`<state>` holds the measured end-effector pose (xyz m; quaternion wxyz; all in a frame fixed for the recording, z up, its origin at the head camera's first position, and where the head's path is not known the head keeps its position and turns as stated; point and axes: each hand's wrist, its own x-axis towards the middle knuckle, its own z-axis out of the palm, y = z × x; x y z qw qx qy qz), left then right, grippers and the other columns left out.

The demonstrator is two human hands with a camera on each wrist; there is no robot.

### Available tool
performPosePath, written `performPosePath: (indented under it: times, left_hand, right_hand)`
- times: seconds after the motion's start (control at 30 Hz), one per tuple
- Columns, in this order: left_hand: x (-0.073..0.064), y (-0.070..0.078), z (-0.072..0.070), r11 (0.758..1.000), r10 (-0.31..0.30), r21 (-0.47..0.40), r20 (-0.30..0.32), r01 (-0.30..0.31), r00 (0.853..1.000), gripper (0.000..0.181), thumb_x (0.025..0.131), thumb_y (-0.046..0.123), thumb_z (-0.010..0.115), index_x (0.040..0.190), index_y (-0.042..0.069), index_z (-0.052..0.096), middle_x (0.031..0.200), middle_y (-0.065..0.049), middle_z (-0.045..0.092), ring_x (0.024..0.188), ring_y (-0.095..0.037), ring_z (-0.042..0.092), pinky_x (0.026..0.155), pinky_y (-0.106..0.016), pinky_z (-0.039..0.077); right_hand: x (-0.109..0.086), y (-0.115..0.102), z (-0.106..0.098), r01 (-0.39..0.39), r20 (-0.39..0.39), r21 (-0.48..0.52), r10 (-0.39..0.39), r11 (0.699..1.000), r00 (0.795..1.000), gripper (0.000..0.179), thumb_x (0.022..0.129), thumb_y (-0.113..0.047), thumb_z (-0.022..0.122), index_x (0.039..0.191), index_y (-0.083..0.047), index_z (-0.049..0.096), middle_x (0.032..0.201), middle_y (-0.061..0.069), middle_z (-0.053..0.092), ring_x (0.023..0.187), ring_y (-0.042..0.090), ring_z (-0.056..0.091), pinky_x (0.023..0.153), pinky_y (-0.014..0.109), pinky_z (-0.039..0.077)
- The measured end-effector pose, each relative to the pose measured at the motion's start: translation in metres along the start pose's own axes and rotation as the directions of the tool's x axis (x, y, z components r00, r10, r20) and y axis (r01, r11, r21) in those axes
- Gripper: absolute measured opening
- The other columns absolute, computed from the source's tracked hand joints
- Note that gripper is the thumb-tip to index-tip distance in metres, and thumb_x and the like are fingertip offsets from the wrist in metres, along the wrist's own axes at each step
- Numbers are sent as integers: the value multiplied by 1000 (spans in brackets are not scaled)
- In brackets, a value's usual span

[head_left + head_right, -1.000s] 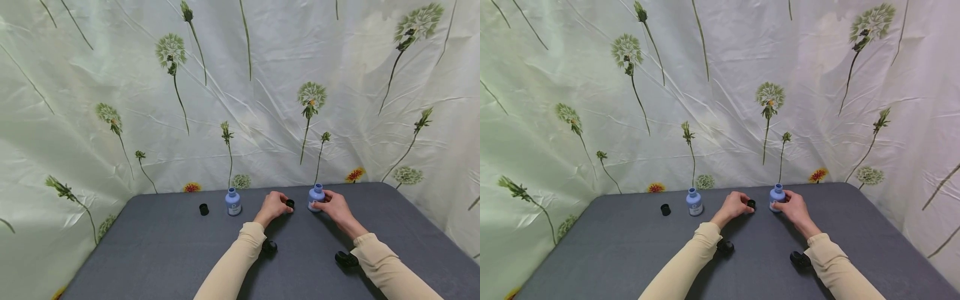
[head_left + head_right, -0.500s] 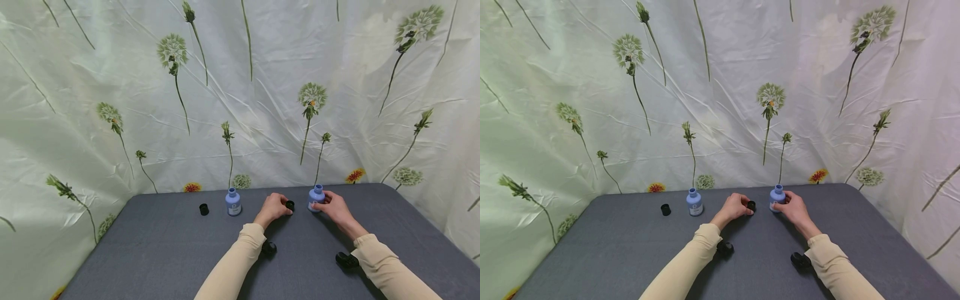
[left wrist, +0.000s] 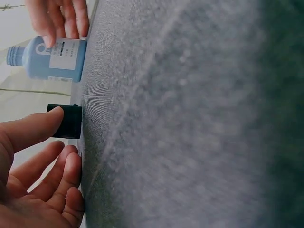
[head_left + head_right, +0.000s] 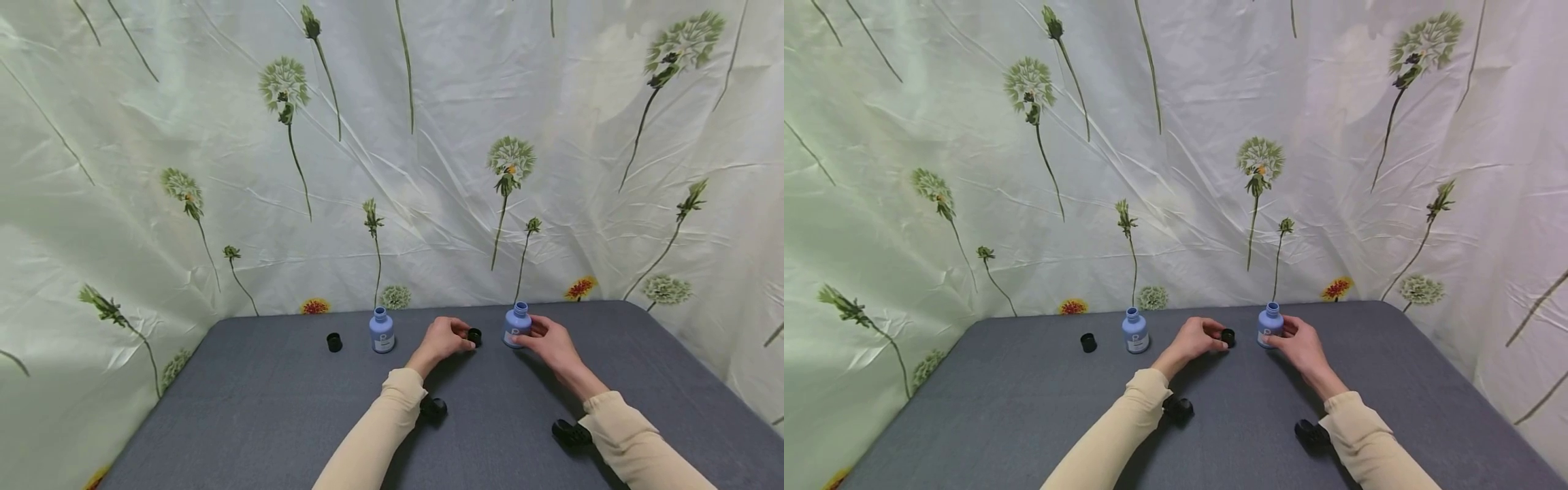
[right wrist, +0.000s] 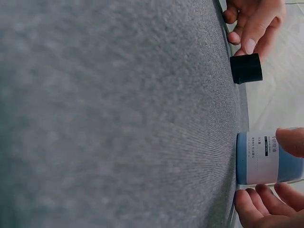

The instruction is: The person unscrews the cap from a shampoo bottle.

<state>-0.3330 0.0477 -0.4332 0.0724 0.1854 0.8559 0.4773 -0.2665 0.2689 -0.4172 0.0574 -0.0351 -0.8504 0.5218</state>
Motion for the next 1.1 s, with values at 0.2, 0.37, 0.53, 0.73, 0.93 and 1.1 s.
performPosePath:
  times: [0.2,0.37,0.53,0.73,0.93,1.1]
  left_hand:
    - [-5,-4,-6,998,23,-61,-13,-24,1000,32,81,13,81,112,7,72,89,2,65,78,-11,58,63,-27,48]
    - [-12,-6,-13,996,46,-71,-26,-47,999,35,83,15,80,115,5,71,90,2,65,81,-11,59,65,-28,48]
    - [-20,-9,-21,996,54,-74,-41,-57,998,36,84,17,79,116,3,70,91,2,66,82,-11,59,65,-27,48]
    - [-33,-9,-30,993,60,-100,-47,-64,997,37,85,16,78,119,3,69,99,-5,69,84,-13,62,67,-29,50]
    - [-51,-8,-39,992,87,-84,-35,-90,996,38,87,21,77,121,5,69,110,-12,68,84,-15,62,68,-32,50]
    - [-67,-9,-46,995,77,-60,-45,-80,996,38,87,25,77,120,9,70,111,-8,68,84,-14,60,68,-33,49]
  right_hand:
    - [-11,-2,-4,-14,-3,21,14,1000,1000,73,91,-15,70,144,17,30,141,39,38,131,48,42,102,53,39]
    - [-24,-6,-9,-27,22,11,27,1000,999,76,94,-21,68,146,15,26,145,37,33,134,47,37,104,54,37]
    - [-37,-10,-10,-26,32,15,26,1000,999,76,95,-24,67,147,12,27,146,35,36,134,45,39,103,52,39]
    - [-47,-18,-6,-17,49,33,15,999,999,76,95,-29,67,149,8,29,147,31,38,134,42,40,101,51,41]
    - [-58,-31,7,-4,67,70,-1,998,998,75,94,-33,69,149,2,32,148,26,41,135,39,41,99,53,42]
    - [-65,-41,24,38,54,57,-41,998,998,72,92,-32,72,147,-1,38,147,22,44,133,37,43,98,54,43]
